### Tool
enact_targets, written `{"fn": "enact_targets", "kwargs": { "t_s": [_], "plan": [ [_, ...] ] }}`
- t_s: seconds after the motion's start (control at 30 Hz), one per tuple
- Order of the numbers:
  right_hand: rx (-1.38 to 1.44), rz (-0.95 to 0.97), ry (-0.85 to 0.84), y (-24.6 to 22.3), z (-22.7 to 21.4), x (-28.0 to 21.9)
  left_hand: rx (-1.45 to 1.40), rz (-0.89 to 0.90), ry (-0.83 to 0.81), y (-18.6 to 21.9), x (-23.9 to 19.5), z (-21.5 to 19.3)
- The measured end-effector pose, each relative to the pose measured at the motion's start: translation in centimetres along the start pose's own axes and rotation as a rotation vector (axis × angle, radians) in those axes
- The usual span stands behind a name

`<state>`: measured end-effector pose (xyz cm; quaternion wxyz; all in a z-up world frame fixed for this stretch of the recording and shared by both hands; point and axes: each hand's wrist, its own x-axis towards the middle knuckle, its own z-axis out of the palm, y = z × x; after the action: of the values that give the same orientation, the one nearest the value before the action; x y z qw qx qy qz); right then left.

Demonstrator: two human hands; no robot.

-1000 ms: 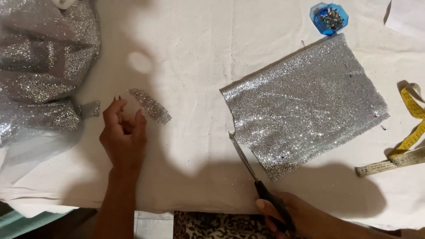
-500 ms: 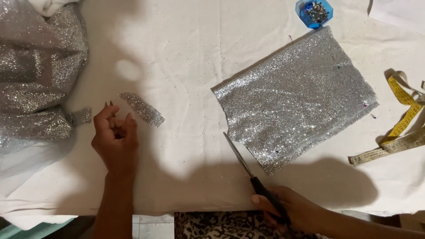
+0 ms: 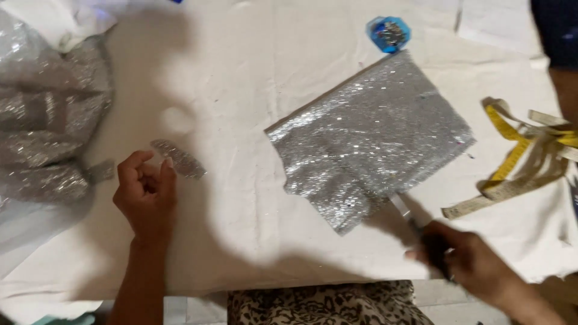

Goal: Measuring, cutting, and pinning a piece of silver glitter fabric to prepare it for sewing.

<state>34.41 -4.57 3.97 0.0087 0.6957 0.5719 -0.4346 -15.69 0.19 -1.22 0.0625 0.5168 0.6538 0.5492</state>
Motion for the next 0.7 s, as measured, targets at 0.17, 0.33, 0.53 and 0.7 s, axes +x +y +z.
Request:
{"fn": "enact_targets", "kwargs": {
  "t_s": [0.17, 0.33, 0.53, 0.7],
  "plan": [
    [-0.169, 0.376, 0.399, 1.6, -5.6, -0.2, 0.229, 0.157, -0.282, 2.9, 2.8, 4.1],
    [-0.407, 0.340, 0.496, 4.2, -8.2, 3.1, 0.150, -0.157, -0.856, 5.2, 6.9, 11.3],
    [-0.828, 0.457, 0.288, 2.3, -11.7, 5.4, 0.280, -0.388, -1.059, 8.9, 9.3, 14.9],
    [-0.665, 0.120, 0.349, -2.1, -14.0, 10.9, 0.476, -0.357, -1.268, 11.8, 9.4, 15.9]
  ]
}}
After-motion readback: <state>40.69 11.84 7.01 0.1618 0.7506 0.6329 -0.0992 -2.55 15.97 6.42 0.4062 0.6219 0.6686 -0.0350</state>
